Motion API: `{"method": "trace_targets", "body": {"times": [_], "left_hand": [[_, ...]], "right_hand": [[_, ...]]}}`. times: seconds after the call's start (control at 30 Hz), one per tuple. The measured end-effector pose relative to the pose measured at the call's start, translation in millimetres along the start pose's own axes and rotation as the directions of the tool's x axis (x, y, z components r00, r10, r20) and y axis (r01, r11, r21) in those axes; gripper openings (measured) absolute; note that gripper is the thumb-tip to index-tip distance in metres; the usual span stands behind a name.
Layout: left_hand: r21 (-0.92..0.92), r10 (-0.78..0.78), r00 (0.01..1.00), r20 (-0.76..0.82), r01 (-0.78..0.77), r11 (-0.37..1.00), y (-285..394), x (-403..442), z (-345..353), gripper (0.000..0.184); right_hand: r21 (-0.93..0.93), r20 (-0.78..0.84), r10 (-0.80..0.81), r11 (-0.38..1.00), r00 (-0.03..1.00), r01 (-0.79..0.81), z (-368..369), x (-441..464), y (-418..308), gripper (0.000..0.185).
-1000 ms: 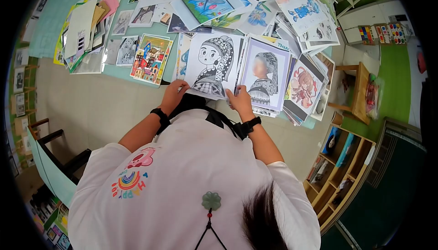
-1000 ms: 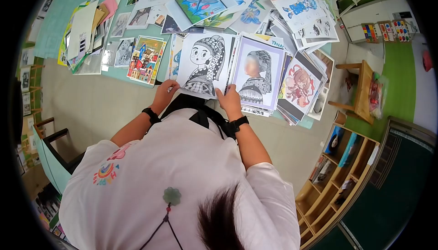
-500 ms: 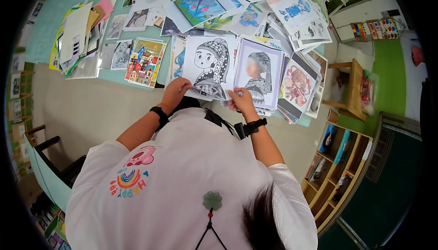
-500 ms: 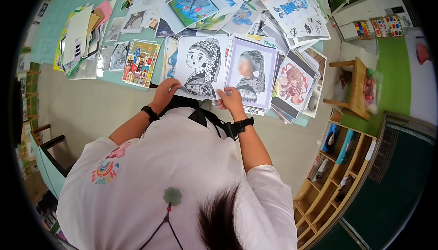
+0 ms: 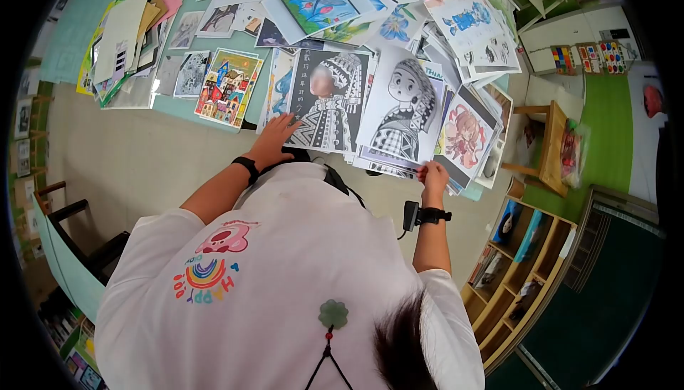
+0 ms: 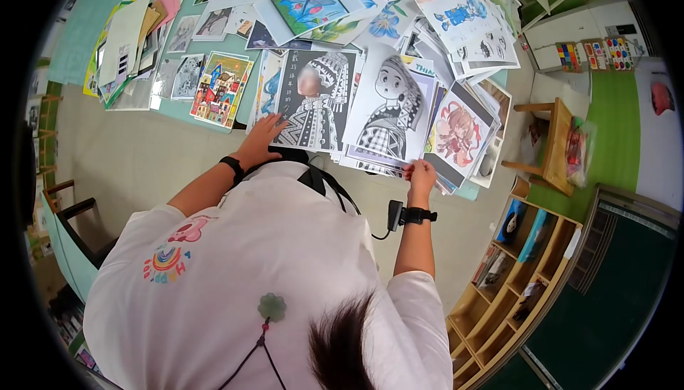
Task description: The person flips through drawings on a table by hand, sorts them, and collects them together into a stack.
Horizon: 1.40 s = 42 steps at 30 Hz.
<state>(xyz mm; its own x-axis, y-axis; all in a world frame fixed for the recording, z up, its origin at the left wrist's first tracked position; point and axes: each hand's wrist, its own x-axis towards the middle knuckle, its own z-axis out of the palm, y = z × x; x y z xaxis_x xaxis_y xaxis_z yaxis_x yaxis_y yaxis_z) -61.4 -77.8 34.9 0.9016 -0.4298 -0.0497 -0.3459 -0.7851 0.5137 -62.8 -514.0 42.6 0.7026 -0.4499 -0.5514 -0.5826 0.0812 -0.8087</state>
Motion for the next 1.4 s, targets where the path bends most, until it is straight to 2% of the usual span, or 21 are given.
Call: {"method": "trace_targets", "body": {"times": [0.13, 0.23, 0.27, 0.3, 0.33, 0.37, 0.43, 0.5, 0.57, 0.67, 0.77, 0.87, 0.9, 0.97, 1.0, 1.1, 1.13, 1.2, 1.27, 1.4], "left_hand": [[-0.021, -0.01, 0.999, -0.033, 0.009, 1.0, -11.3, -9.8, 10.9, 0.056], [-0.065, -0.005, 0.998, -0.07, 0.0, 0.998, -16.9, -12.1, 10.5, 0.034], [-0.08, -0.005, 0.997, -0.082, -0.002, 0.997, -18.2, -11.5, 8.3, 0.026], [-0.117, -0.038, 0.996, -0.079, 0.028, 0.993, -19.7, -9.9, 7.7, 0.021], [-0.154, -0.069, 0.995, -0.074, 0.057, 0.986, -20.2, -7.2, 8.3, 0.017], [-0.193, -0.098, 0.993, -0.067, 0.083, 0.978, -20.6, -4.5, 9.7, 0.014], [-0.187, -0.1, 0.983, -0.156, 0.07, 0.98, -14.1, -4.8, 10.0, 0.014], [-0.208, -0.12, 0.974, -0.193, 0.079, 0.975, -7.8, -3.7, 10.2, 0.014], [-0.248, -0.173, 0.968, -0.182, 0.125, 0.961, -3.5, -4.4, 7.7, 0.014], [-0.342, -0.162, 0.979, -0.124, 0.112, 0.933, -3.0, -7.4, 1.8, 0.013], [-0.323, -0.147, 0.984, -0.102, 0.108, 0.94, -1.5, -8.8, -8.3, 0.015], [-0.322, -0.266, 0.934, -0.238, 0.183, 0.929, 4.3, -11.0, -10.5, 0.023], [-0.268, -0.25, 0.923, -0.292, 0.172, 0.948, 1.1, -10.9, -9.3, 0.026], [-0.156, -0.205, 0.897, -0.392, 0.155, 0.975, -16.8, -12.6, -2.3, 0.032], [-0.236, -0.289, 0.895, -0.34, 0.216, 0.948, -30.8, -15.5, 5.0, 0.042], [-0.258, -0.396, 0.844, -0.363, 0.317, 0.913, -47.5, -14.7, 15.5, 0.048], [-0.267, -0.429, 0.835, -0.345, 0.35, 0.898, -54.0, -12.3, 18.6, 0.056], [-0.257, -0.455, 0.825, -0.335, 0.384, 0.887, -61.6, -6.5, 21.3, 0.059], [-0.24, -0.466, 0.824, -0.324, 0.405, 0.883, -64.1, -1.4, 22.5, 0.064], [-0.206, -0.471, 0.837, -0.279, 0.427, 0.881, -65.4, 4.9, 19.0, 0.074]], "right_hand": [[-0.052, -0.005, 0.024, 0.998, 1.0, -0.024, -12.4, 5.1, 16.0, 0.009], [-0.198, -0.032, 0.052, 0.978, 0.998, -0.058, -11.4, 9.7, 20.9, 0.01], [-0.343, -0.104, -0.154, 0.933, 0.983, 0.11, -6.1, 11.5, 22.8, 0.012], [-0.488, -0.144, -0.362, 0.835, 0.921, 0.252, 1.5, 13.3, 27.3, 0.014], [-0.626, -0.149, -0.557, 0.693, 0.817, 0.358, 7.5, 15.6, 31.1, 0.017], [-0.529, -0.053, -0.475, 0.76, 0.878, 0.378, 15.2, 21.5, 33.3, 0.02], [-0.327, 0.162, -0.307, 0.88, 0.938, 0.345, 42.7, 23.5, 29.3, 0.028], [-0.287, 0.373, 0.002, 0.951, 0.928, 0.114, 83.9, -3.3, 1.3, 0.034], [-0.238, 0.422, 0.16, 0.969, 0.892, -0.061, 118.3, -23.9, -12.1, 0.032], [-0.134, 0.532, 0.125, 0.989, 0.838, -0.063, 140.7, -30.2, -8.0, 0.024], [-0.134, 0.525, 0.006, 0.988, 0.851, 0.075, 140.6, -24.3, -3.9, 0.02], [-0.133, 0.483, -0.2, 0.945, 0.852, 0.298, 115.4, -13.8, -1.0, 0.017], [-0.144, 0.466, -0.275, 0.914, 0.841, 0.379, 104.5, -14.3, -5.0, 0.017], [-0.166, 0.471, -0.314, 0.886, 0.824, 0.432, 80.8, -22.1, -21.3, 0.019], [-0.178, 0.472, -0.332, 0.871, 0.817, 0.457, 69.0, -26.2, -28.1, 0.02], [-0.152, 0.457, -0.425, 0.828, 0.781, 0.54, 40.5, -30.0, -37.0, 0.022], [-0.158, 0.415, -0.458, 0.815, 0.786, 0.558, 29.8, -22.4, -32.2, 0.023], [-0.173, 0.242, -0.389, 0.884, 0.889, 0.434, 11.3, -8.7, -20.6, 0.023], [-0.13, 0.098, -0.33, 0.931, 0.939, 0.341, 0.4, -1.8, -10.4, 0.025], [-0.178, 0.013, -0.264, 0.949, 0.964, 0.262, -9.0, 14.7, 20.4, 0.025]]}}
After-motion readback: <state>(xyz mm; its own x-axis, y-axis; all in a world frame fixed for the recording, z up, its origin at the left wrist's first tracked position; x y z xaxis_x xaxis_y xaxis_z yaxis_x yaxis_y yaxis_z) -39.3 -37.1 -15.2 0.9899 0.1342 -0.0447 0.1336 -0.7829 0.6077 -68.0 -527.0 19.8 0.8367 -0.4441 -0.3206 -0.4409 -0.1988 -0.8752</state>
